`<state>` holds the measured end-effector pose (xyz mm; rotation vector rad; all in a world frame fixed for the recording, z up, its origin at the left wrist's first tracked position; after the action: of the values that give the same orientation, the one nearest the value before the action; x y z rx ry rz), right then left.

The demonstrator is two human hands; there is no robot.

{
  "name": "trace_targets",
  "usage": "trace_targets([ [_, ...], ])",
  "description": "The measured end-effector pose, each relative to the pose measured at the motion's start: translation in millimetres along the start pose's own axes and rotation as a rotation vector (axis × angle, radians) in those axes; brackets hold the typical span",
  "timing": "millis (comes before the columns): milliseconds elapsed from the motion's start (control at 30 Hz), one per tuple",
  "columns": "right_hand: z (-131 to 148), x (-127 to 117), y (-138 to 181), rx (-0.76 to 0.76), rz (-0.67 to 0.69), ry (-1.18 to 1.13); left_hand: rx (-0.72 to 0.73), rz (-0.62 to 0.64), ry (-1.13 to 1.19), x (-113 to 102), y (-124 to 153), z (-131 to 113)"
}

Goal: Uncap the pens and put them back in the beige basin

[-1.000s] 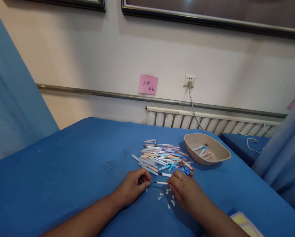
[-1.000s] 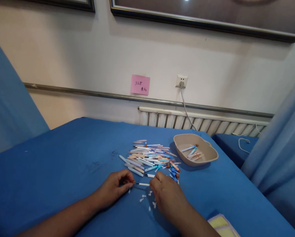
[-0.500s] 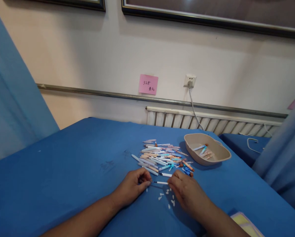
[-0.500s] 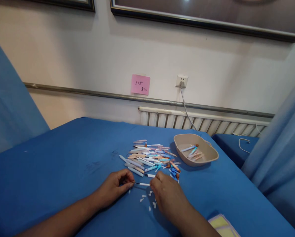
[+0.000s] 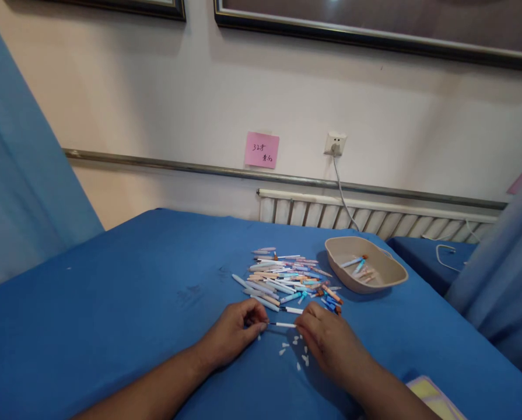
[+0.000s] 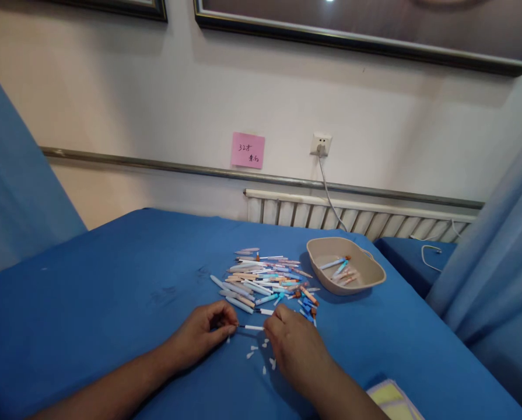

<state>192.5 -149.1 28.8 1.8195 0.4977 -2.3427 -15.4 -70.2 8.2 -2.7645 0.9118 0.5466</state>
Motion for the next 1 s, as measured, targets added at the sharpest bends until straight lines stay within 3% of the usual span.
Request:
trace_targets([
  [333, 5, 6, 0, -0.022, 0.023, -0.073, 0.029, 0.004, 0.012, 6, 8, -6],
  [633, 15, 5, 6, -0.050, 0.053, -0.322, 0.066, -0.071, 0.102, 13, 13, -12],
  [867, 18, 7, 5, -0.200, -0.052, -0.460, 0.028, -0.064, 0.335, 22, 15, -14],
  [1000, 11, 17, 5, -0.196, -0.081, -0.437, 0.040, -0.039, 0.341, 20, 14, -14],
])
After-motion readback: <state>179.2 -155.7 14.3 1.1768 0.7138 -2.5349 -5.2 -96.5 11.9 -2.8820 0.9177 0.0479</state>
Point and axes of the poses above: each hand's wrist, its own y-axis away from the middle knuckle, its own x-axis out of the palm, z = x × y, the point moved 1 cm from there along -y, towards the middle knuckle, and after that the axes turned 6 degrees about y, right-handed, at the moved point
